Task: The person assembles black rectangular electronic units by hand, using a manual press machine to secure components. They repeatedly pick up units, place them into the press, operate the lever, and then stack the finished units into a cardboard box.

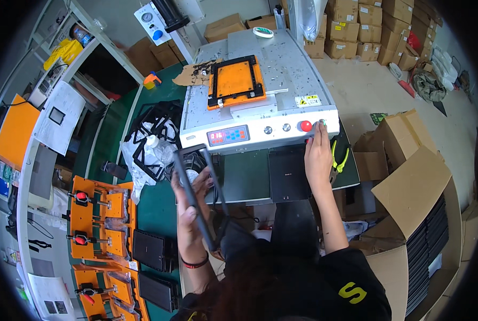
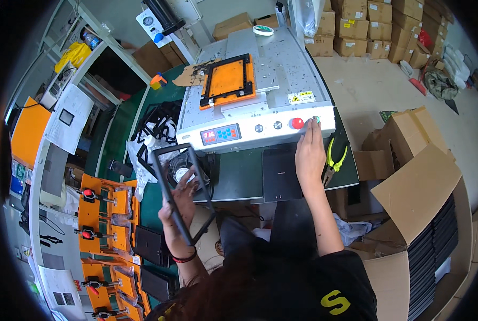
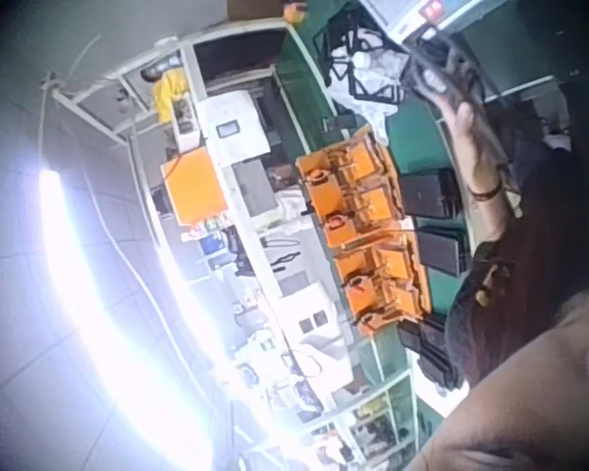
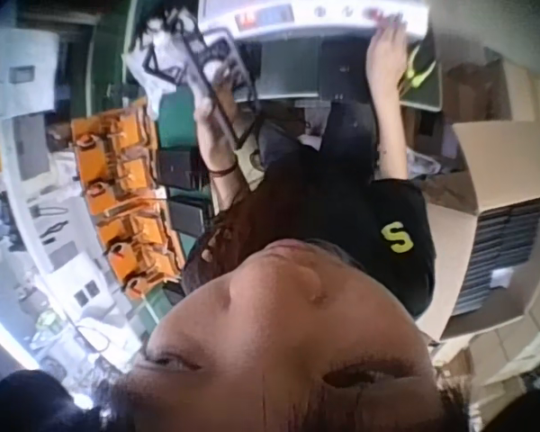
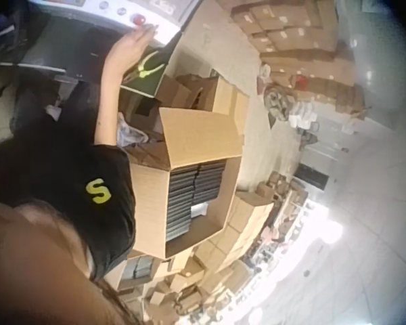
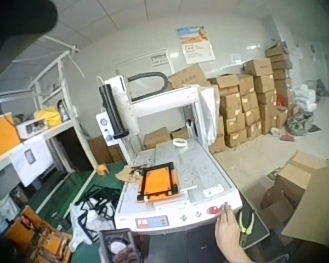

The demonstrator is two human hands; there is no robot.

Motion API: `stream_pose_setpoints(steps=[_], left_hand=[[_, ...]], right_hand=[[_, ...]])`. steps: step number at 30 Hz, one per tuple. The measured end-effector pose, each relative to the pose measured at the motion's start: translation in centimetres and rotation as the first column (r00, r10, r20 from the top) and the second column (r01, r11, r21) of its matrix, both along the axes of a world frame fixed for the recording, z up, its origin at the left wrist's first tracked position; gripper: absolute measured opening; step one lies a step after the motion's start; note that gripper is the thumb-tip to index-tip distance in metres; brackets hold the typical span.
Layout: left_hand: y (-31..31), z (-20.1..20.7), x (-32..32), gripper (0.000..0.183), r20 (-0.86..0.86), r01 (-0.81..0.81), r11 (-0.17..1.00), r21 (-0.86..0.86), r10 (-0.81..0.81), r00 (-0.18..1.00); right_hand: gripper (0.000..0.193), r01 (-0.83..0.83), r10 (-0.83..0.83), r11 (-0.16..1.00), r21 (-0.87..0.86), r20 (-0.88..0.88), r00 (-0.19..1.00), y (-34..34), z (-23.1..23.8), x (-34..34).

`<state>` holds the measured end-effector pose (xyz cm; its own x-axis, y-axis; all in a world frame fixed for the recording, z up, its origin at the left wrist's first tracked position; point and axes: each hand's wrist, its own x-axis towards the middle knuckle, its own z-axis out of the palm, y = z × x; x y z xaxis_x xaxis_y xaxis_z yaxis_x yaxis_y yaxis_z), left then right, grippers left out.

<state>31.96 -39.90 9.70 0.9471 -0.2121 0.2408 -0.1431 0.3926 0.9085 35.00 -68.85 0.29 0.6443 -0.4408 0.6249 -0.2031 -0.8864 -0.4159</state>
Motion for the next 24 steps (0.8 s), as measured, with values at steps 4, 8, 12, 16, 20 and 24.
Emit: stream_pose_setpoints(steps=[4, 8, 12, 16, 20, 24], left_hand=[[-3.3, 0.9, -0.3, 0.111, -0.085, 0.142, 0.989, 0.042, -0.138, 0.987], [-4.5, 0.0, -0.4, 0.113, -0.022, 0.132, 0.973, 0.191, -0.13, 0.991], [-6.1, -0.1, -0.7, 0.119, 0.241, 0.007, 0.83, 0.558, -0.17, 0.956], [-6.4, 1.0, -1.7, 0.124, 0.329, -0.16, 0.638, 0.753, -0.154, 0.932], [-3.1, -0.7, -3.3, 0.1, -0.009, 0.271, 0.956, 0.108, -0.272, 0.962], [-4.8, -3.0, -4.3, 0.091, -0.319, 0.541, 0.534, -0.65, -0.838, 0.443]], right_hand=[[0.052, 0.08, -0.096, 0.985, -0.154, -0.103, 0.99, -1.2, 2.5, -0.1], [0.07, -0.291, 0.331, 0.688, 0.665, 0.069, 0.941, -0.5, 7.7, -2.2], [0.112, -0.685, 0.532, -0.476, 0.552, 0.801, 0.276, 4.7, 6.8, -3.0], [0.12, -0.625, 0.491, -0.618, 0.478, 0.855, 0.168, 6.4, 6.3, -1.7], [0.117, -0.392, 0.14, -0.901, 0.185, 0.98, 0.141, 6.9, 6.8, -2.4], [0.125, -0.191, 0.159, -0.962, 0.194, 0.97, 0.186, 9.9, 5.3, -2.4]])
